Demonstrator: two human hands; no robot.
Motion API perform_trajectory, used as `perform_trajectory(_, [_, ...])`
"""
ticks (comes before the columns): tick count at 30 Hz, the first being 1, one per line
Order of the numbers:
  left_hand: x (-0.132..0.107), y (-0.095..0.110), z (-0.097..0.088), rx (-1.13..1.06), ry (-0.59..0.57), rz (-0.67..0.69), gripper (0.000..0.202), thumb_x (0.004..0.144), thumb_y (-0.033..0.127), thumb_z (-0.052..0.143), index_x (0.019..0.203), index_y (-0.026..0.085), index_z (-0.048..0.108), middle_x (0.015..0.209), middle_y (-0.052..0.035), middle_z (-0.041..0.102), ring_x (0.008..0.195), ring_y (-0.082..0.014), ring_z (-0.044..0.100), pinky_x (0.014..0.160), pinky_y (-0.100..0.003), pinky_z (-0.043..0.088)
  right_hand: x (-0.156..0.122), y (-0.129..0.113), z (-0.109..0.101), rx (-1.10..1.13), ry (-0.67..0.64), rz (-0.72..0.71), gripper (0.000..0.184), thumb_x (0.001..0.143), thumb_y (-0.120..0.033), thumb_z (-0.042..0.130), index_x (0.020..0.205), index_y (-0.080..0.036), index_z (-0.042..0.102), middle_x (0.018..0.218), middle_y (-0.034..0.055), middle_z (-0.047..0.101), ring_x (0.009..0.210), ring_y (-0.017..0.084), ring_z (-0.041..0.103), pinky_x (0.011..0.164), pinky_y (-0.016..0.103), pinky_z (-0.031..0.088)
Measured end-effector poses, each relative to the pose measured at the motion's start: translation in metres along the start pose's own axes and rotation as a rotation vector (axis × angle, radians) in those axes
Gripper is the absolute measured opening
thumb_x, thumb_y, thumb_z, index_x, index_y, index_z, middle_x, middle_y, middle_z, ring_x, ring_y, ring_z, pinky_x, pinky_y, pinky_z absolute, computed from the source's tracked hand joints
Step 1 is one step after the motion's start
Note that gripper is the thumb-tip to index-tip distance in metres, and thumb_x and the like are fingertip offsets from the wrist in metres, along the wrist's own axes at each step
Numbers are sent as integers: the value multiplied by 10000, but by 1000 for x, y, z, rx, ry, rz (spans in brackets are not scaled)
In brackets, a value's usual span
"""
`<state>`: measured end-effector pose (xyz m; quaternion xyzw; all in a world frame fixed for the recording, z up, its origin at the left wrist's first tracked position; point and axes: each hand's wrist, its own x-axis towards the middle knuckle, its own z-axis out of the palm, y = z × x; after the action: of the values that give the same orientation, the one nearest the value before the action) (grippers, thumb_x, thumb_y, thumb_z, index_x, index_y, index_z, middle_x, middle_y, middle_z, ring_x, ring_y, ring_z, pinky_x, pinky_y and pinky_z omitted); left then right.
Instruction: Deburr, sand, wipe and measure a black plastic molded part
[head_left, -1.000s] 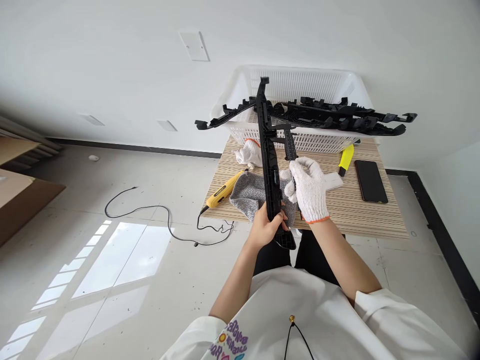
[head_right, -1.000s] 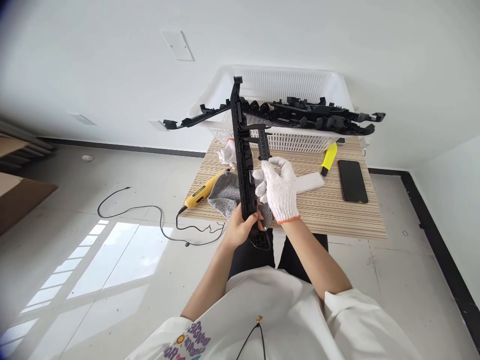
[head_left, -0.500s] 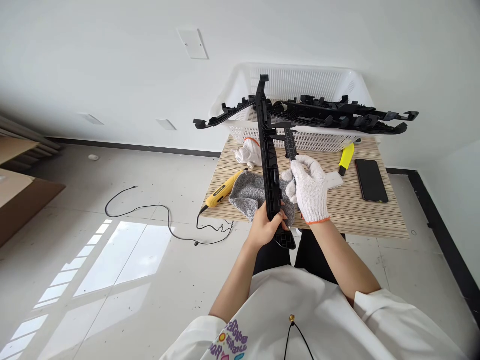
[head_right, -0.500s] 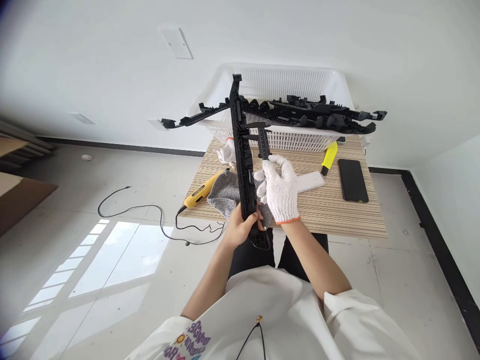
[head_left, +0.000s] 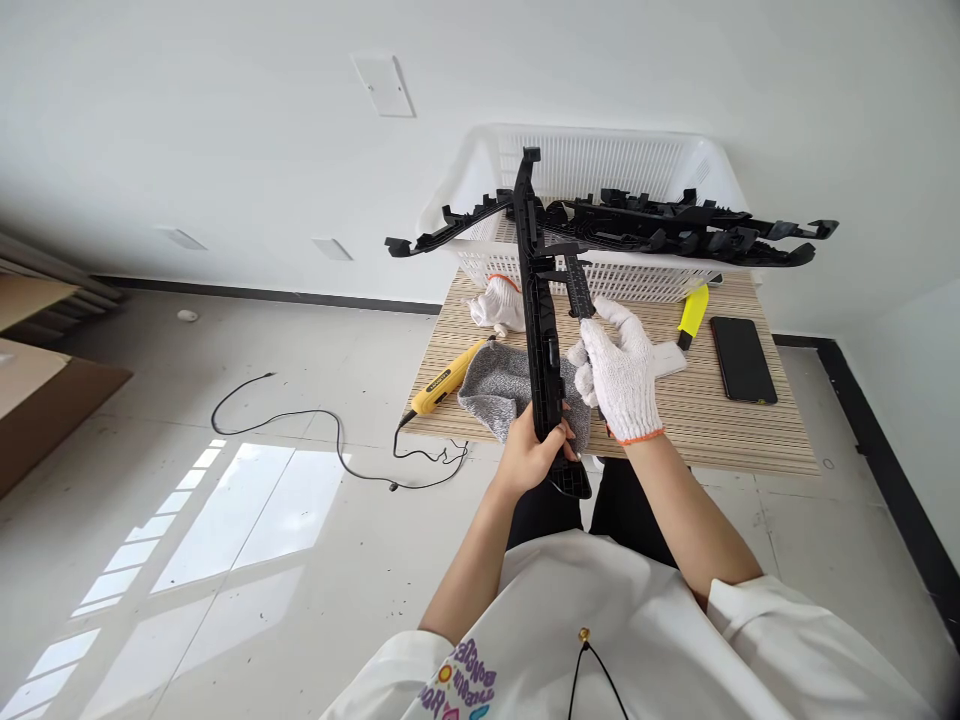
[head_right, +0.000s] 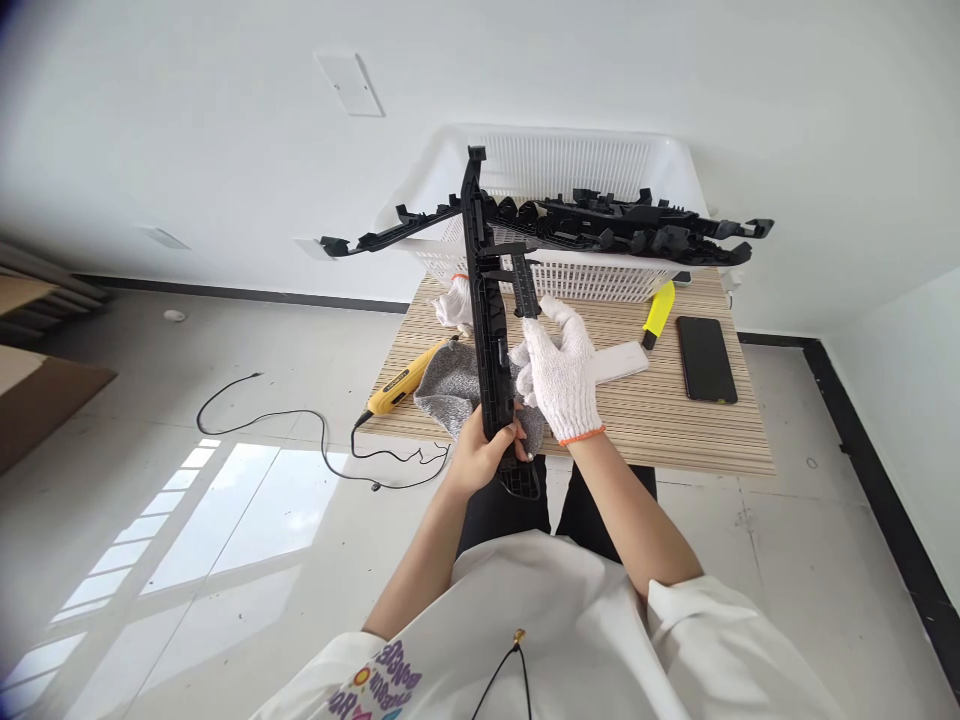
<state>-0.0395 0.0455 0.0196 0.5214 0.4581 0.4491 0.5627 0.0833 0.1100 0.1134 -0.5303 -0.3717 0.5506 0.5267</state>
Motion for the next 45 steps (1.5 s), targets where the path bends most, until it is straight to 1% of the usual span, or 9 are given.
perform_trajectory(8, [0, 2, 0, 50, -11, 1, 197, 856, 160, 514, 1050, 183, 541, 717, 53, 656, 528, -129, 678, 625, -260, 536, -3, 1, -3, 21, 84, 24, 418, 829, -436, 640, 1169, -271, 462, 569, -83, 568, 327, 70, 442, 287, 139, 264])
perform_trajectory(11, [0, 1, 1, 72, -10, 0, 207, 861, 160, 521, 1065, 185, 547, 722, 53, 656, 530, -124, 677, 638, -258, 535, -17, -1, -13, 35, 156, -17, 420, 837, -444, 632, 1179, -281, 452, 616, -72, 589, 347, 77, 468, 277, 144, 280])
perform_trajectory(14, [0, 0, 2, -10, 11, -1, 200, 880, 196, 529, 1080, 188, 533, 731, 53, 639, 530, -122, 667, 635, -264, 536, -41, 2, -28, 69, 187, -48, 441, 832, -459, 651, 1174, -293, 428, 667, -67, 605, 365, 82, 486, 263, 148, 286])
perform_trajectory(19, [3, 3, 1, 5, 0, 6, 260, 907, 325, 585, 1118, 201, 497, 752, 43, 649, 596, -141, 681, 723, -296, 537, -86, 31, -45, -29, 191, 232, 453, 799, -502, 674, 1102, -274, 425, 633, -83, 619, 306, 80, 450, 232, 148, 281])
perform_trajectory(22, [5, 4, 0, 54, -37, 20, 312, 899, 348, 605, 1152, 211, 484, 761, 34, 663, 647, -161, 690, 764, -310, 529, -99, 47, -46, -46, 168, 311, 451, 793, -545, 673, 1041, -257, 430, 635, -70, 641, 293, 85, 455, 219, 155, 287])
perform_trajectory(25, [6, 3, 0, 30, -58, 27, 306, 904, 349, 573, 1167, 220, 485, 789, 26, 661, 651, -167, 684, 753, -316, 527, -101, 55, -44, -58, 178, 318, 433, 793, -563, 670, 978, -246, 441, 652, -51, 662, 296, 96, 478, 212, 169, 305])
perform_trajectory(30, [7, 0, 1, -63, -54, 5, 274, 885, 340, 523, 1132, 225, 493, 860, 15, 640, 629, -157, 663, 723, -322, 536, -99, 57, -41, -32, 191, 313, 424, 782, -555, 675, 971, -226, 485, 683, -19, 687, 301, 91, 488, 222, 169, 307])
perform_trajectory(38, [6, -1, 1, -46, -44, 43, 69, 871, 248, 507, 931, 219, 490, 860, 10, 632, 665, -154, 646, 669, -301, 530, -103, 56, -37, 31, 235, 325, 464, 767, -513, 713, 1115, -234, 587, 803, 17, 736, 326, 76, 501, 249, 172, 318])
perform_trajectory(45, [7, -3, 1, -45, -21, -3, 118, 857, 276, 518, 956, 219, 488, 860, 5, 638, 647, -155, 638, 655, -310, 543, -105, 54, -37, 21, 254, 322, 473, 769, -502, 714, 1157, -243, 643, 845, 34, 747, 336, 67, 494, 261, 175, 328])
